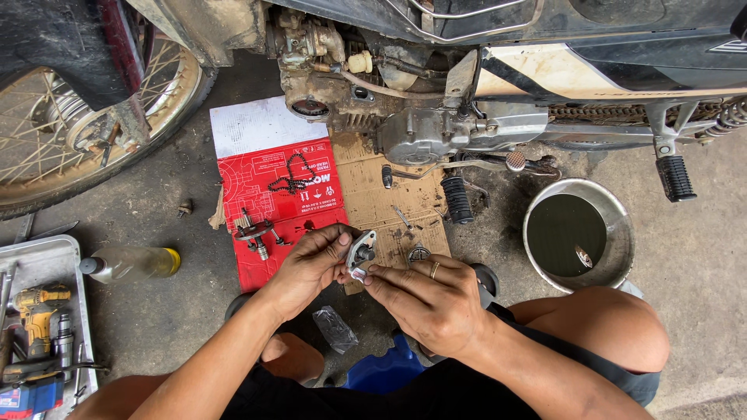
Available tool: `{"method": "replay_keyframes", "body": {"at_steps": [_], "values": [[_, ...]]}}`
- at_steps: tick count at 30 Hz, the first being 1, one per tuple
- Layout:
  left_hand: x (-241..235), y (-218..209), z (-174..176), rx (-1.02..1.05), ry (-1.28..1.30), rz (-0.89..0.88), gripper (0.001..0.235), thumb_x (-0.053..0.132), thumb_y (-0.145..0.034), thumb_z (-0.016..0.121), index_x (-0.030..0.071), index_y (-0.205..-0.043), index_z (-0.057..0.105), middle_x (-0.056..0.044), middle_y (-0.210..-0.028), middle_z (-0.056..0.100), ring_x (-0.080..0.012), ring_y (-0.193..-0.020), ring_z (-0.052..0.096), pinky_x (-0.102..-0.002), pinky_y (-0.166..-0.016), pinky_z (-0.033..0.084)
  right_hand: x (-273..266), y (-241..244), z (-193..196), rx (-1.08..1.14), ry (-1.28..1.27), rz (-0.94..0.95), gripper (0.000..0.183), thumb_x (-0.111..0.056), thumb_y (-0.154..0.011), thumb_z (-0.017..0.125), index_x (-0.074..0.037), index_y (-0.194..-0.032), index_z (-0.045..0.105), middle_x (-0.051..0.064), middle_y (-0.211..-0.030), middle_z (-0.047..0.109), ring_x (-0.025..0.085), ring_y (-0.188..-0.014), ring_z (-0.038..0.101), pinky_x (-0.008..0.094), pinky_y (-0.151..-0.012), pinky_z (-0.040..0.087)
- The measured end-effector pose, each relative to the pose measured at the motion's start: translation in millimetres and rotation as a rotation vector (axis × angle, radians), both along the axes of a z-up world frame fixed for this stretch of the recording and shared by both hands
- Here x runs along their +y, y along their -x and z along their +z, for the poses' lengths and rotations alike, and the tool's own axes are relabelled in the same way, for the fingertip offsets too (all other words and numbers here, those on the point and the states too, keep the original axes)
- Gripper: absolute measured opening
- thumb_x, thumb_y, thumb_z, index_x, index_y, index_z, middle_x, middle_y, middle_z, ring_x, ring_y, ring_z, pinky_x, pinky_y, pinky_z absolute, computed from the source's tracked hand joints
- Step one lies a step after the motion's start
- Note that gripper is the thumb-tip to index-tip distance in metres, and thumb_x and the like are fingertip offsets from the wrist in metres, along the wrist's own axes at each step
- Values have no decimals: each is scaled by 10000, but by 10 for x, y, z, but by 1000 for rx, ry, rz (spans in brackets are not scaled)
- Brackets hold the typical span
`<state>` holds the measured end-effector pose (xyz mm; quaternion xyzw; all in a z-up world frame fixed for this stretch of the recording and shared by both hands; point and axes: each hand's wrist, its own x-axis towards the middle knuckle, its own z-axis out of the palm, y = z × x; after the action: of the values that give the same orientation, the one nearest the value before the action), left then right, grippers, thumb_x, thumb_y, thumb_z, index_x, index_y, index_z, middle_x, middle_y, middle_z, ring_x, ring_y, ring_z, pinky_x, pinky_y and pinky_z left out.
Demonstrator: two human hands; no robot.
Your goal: The person is repairing a motorcycle engine while sitting on a small stool. They apply a substance to a metal part, install it into the engine, and then use a wrench to tighten a bolt.
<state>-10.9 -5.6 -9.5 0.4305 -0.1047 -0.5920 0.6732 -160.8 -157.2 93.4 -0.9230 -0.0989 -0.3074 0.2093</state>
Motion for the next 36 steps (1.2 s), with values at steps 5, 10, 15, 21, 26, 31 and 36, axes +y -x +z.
{"method": "replay_keyframes", "body": {"at_steps": [5,10,15,21,26,31,36], "values": [[9,-8,-3,12,47,22,223,257,-1035,589,41,-992,624,-36,-810,602,-113,-681,534,-244,-616,404,7,-7,13,-13,41,-38,63,-87,-977,704,-71,-981,765,49,-1000,787,178,-692,696,328,-605,522],[16,1,31,-51,-8,-20,230,274,-1032,597,49,-1034,641,-8,-848,617,-61,-714,527,-201,-627,440,4,-12,25,-40,43,4,143,-101,-1011,627,-47,-1007,760,81,-1020,785,181,-686,697,315,-601,513],[20,13,-8,-45,-10,-17,224,254,-1036,591,35,-1040,637,-29,-836,606,-73,-688,509,-210,-623,443,-9,-8,7,-52,74,-35,115,-109,-997,666,-70,-1009,773,56,-1002,789,157,-689,693,304,-603,507],[17,10,-34,-52,-25,-24,209,255,-1035,596,51,-1013,632,-19,-825,583,-78,-676,499,-218,-620,442,-6,-2,-4,-36,109,-107,118,-112,-993,672,-80,-1012,784,44,-1001,789,162,-694,684,306,-587,473],[1,26,37,-90,-11,-55,235,285,-1033,594,54,-1007,630,-14,-809,552,-84,-667,472,-217,-604,408,-77,-7,-36,-11,107,-138,131,-128,-988,676,-91,-1042,788,43,-1029,789,179,-691,662,321,-602,473],[18,57,-69,-133,-57,4,216,200,-1070,552,12,-997,630,-34,-774,485,-117,-713,485,-241,-611,453,-303,-58,-208,75,97,-258,146,-28,-917,660,-78,-968,786,82,-800,755,214,-568,684,312,-532,543],[10,-12,-21,-168,-85,-17,257,205,-1075,512,-26,-1109,619,-60,-798,481,-158,-733,498,-270,-622,466,-483,-228,-803,892,54,-446,211,-118,-891,703,-194,-1068,792,89,-906,792,322,-793,774,434,-687,625]]}}
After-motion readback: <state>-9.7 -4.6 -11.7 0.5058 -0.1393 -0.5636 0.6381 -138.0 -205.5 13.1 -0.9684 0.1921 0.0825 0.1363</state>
